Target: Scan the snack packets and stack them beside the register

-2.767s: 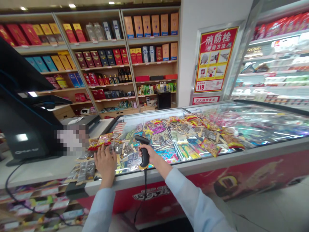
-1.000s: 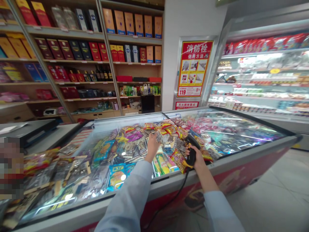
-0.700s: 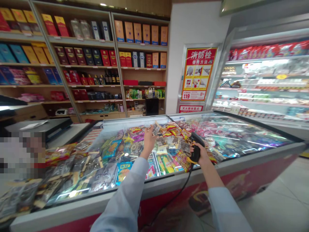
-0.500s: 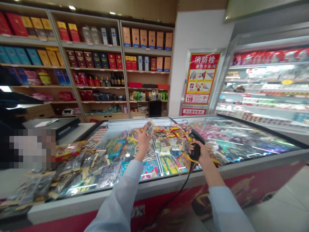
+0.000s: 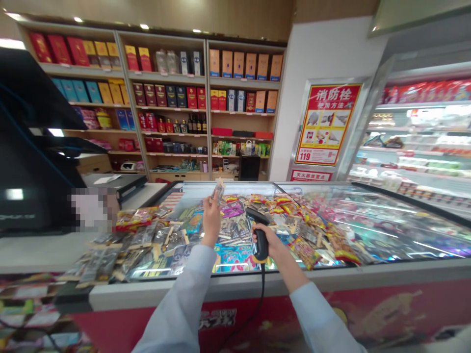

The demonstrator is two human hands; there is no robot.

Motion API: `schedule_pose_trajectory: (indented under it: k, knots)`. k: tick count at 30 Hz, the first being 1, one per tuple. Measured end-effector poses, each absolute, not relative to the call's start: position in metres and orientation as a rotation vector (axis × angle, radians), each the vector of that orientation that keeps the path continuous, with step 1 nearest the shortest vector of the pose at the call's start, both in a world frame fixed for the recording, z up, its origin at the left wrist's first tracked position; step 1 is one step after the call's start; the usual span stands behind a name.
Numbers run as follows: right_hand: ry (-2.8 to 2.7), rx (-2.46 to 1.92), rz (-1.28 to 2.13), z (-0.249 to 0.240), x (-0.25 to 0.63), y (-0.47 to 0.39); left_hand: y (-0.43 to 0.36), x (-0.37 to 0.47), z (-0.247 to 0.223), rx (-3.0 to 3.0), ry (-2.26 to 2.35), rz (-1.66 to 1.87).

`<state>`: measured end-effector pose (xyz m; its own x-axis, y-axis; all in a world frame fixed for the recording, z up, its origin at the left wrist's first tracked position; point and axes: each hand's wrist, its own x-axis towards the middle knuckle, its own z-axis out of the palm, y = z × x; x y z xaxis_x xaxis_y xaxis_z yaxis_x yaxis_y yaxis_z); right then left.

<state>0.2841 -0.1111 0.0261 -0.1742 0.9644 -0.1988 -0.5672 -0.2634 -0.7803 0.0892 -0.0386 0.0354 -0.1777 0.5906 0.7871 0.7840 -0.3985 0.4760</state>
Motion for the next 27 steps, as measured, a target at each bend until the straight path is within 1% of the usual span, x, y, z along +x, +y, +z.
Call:
schedule_pose_trajectory:
  k: [11, 14, 16, 19, 22, 24, 27]
  knots:
    - [-0.750, -0.853, 1.751, 0.020, 0.272, -0.107, -0.034, 0.086, 0.029, -1.823, -1.624, -1.606]
    - [-0.758, -0.814, 1.758, 0.022, 0.272, -0.105, -0.036, 0.085, 0.038, -1.832, -1.631, -1.592]
    - [-0.756, -0.788, 1.743, 0.026, 0.270, -0.102, -0.038, 0.078, 0.052, -1.824, -1.645, -1.608]
    - [-0.746, -0.757, 1.726, 0.033, 0.261, -0.096, -0.040, 0.051, 0.081, -1.743, -1.716, -1.656]
    - [-0.753, -0.696, 1.732, 0.040, 0.243, -0.090, -0.043, 0.007, 0.103, -1.622, -1.775, -1.683]
    - [-0.765, -0.668, 1.758, 0.042, 0.229, -0.087, -0.045, -0.027, 0.110, -1.529, -1.827, -1.686]
    - [-0.797, -0.671, 1.822, 0.040, 0.205, -0.083, -0.049, -0.078, 0.106, -1.407, -1.918, -1.659]
